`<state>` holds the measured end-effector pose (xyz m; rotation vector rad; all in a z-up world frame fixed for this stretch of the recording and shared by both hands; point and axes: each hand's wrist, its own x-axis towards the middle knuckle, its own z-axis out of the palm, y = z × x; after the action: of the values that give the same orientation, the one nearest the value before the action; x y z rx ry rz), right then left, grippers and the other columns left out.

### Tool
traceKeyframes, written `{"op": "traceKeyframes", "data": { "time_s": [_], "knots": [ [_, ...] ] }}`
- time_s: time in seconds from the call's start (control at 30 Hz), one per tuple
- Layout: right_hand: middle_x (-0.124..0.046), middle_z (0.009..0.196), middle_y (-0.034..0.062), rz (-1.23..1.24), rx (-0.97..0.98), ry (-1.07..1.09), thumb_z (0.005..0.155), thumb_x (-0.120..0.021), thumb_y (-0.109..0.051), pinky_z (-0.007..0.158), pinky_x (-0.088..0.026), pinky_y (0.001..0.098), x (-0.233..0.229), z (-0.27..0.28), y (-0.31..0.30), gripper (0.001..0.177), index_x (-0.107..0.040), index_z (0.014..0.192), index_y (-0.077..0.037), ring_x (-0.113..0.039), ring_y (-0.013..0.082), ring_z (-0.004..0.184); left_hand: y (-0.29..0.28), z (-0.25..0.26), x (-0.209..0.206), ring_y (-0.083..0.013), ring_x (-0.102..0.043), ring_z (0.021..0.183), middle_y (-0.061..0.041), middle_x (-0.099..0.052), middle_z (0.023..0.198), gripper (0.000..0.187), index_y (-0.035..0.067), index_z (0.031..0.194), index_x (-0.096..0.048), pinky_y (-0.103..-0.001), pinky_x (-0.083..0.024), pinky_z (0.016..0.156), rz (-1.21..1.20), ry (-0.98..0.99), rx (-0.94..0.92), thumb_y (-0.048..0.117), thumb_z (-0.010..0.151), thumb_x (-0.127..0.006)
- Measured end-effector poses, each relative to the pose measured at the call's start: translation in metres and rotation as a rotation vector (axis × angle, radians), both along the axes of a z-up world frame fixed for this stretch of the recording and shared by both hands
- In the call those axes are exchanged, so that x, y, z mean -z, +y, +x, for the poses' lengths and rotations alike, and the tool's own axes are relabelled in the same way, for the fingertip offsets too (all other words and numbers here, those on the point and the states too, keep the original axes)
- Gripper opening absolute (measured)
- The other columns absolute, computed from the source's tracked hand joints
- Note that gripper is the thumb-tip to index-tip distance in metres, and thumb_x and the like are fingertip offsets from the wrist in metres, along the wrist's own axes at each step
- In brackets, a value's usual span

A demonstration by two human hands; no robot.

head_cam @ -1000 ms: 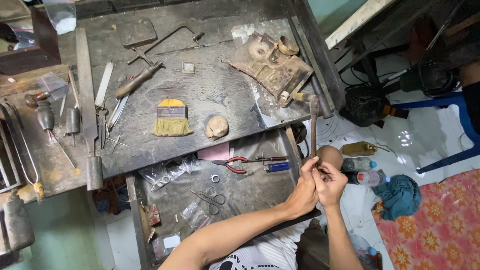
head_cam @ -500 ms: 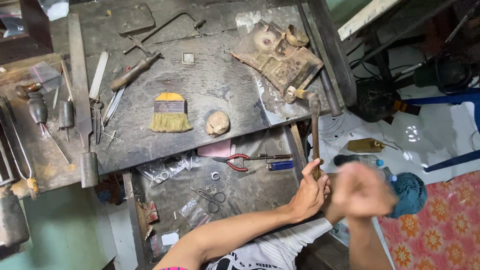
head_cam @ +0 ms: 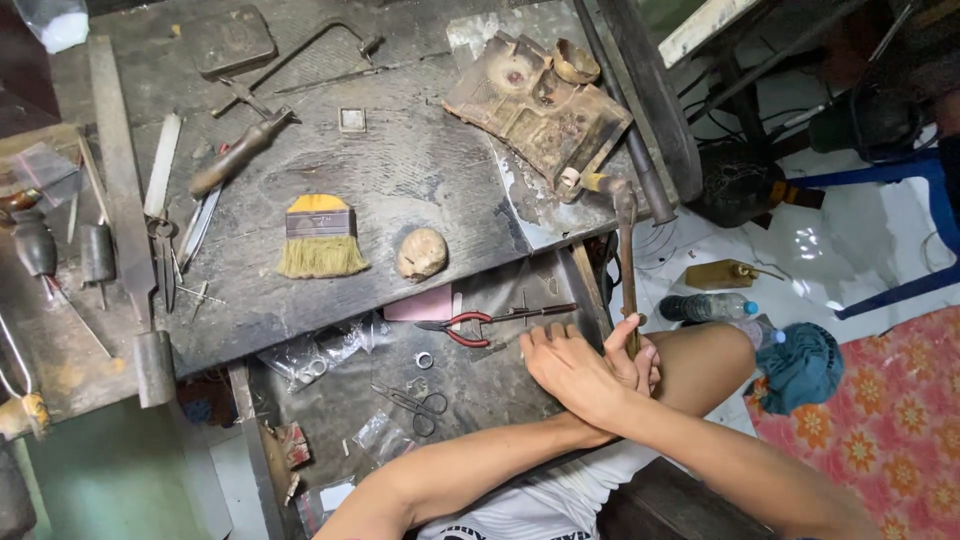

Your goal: Soldering a small jewelry component using a blowtorch and pliers at a workbench

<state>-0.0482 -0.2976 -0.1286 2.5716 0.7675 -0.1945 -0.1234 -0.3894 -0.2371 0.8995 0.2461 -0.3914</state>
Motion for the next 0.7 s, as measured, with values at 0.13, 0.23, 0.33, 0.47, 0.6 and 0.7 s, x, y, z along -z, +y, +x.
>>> {"op": "traceKeyframes", "data": {
  "time_s": [0.13, 0.23, 0.33, 0.47, 0.6, 0.7],
  "knots": [
    [-0.060, 0.088, 0.0114, 0.480, 0.163, 0.540, 0.076, -0.062, 0.004, 0.079, -0.046, 0.0462, -0.077, 0.014, -0.009, 0.030, -0.045, 0.098, -0.008, -0.061, 0.0323, 0.066, 0.023, 0.005, 0.003, -0.0094, -0.048, 0.063, -0.007, -0.054, 0.088, 0.054, 0.025, 0.151, -0.046, -0.020, -0.040, 0.053, -0.149, 0.070, 0.058, 0.000, 0.103, -0.051],
    [-0.069, 0.109, 0.0083, 1.034, 0.308, 0.506, 0.098, -0.057, -0.015, 0.093, -0.060, 0.0292, -0.120, 0.009, -0.037, 0.025, -0.063, 0.120, -0.002, -0.069, 0.0155, 0.097, 0.081, 0.019, -0.025, -0.0266, -0.052, 0.086, -0.020, -0.046, 0.113, 0.043, 0.008, 0.146, -0.034, -0.031, -0.043, 0.074, 0.076, -0.302, 0.154, 0.004, 0.105, -0.046],
    [-0.055, 0.095, 0.0077, 1.319, 0.144, -0.155, 0.097, -0.050, -0.007, 0.062, -0.049, 0.0289, -0.137, 0.013, -0.085, 0.011, -0.045, 0.107, -0.008, -0.053, 0.0159, 0.075, 0.086, 0.029, -0.062, -0.0523, -0.060, 0.120, -0.040, -0.035, 0.152, 0.046, -0.017, 0.139, -0.018, -0.048, -0.047, 0.106, 0.440, -0.849, 0.303, 0.010, 0.108, -0.038],
    [-0.053, 0.102, 0.0201, 0.956, 0.428, -0.423, 0.112, -0.038, -0.023, 0.069, -0.042, 0.0422, -0.126, 0.046, -0.131, 0.037, -0.058, 0.114, 0.008, -0.050, 0.0287, 0.083, 0.086, 0.029, -0.067, -0.0230, -0.055, 0.073, -0.015, -0.053, 0.095, 0.045, 0.000, 0.149, -0.014, -0.036, -0.051, 0.073, 0.240, -0.826, 0.263, 0.005, 0.112, -0.039],
    [-0.048, 0.109, 0.0217, 0.903, 0.499, -0.288, 0.108, -0.046, -0.015, 0.092, -0.043, 0.0465, -0.077, 0.083, -0.147, 0.026, -0.057, 0.108, 0.008, -0.047, 0.0340, 0.107, 0.085, 0.029, -0.061, -0.0248, -0.056, 0.072, -0.016, -0.054, 0.092, 0.045, 0.001, 0.150, -0.012, -0.039, -0.052, 0.073, 0.263, -0.886, 0.253, 0.007, 0.113, -0.037],
    [-0.039, 0.111, 0.0200, 0.900, 0.472, -0.160, 0.079, -0.041, 0.014, 0.089, -0.038, 0.0478, -0.079, 0.095, -0.134, 0.030, -0.045, 0.106, 0.003, -0.038, 0.0341, 0.104, 0.087, 0.029, -0.063, -0.0230, -0.055, 0.071, -0.016, -0.052, 0.094, 0.045, 0.002, 0.150, -0.011, -0.037, -0.050, 0.068, 0.250, -0.855, 0.299, 0.008, 0.113, -0.036]
  ]
}}
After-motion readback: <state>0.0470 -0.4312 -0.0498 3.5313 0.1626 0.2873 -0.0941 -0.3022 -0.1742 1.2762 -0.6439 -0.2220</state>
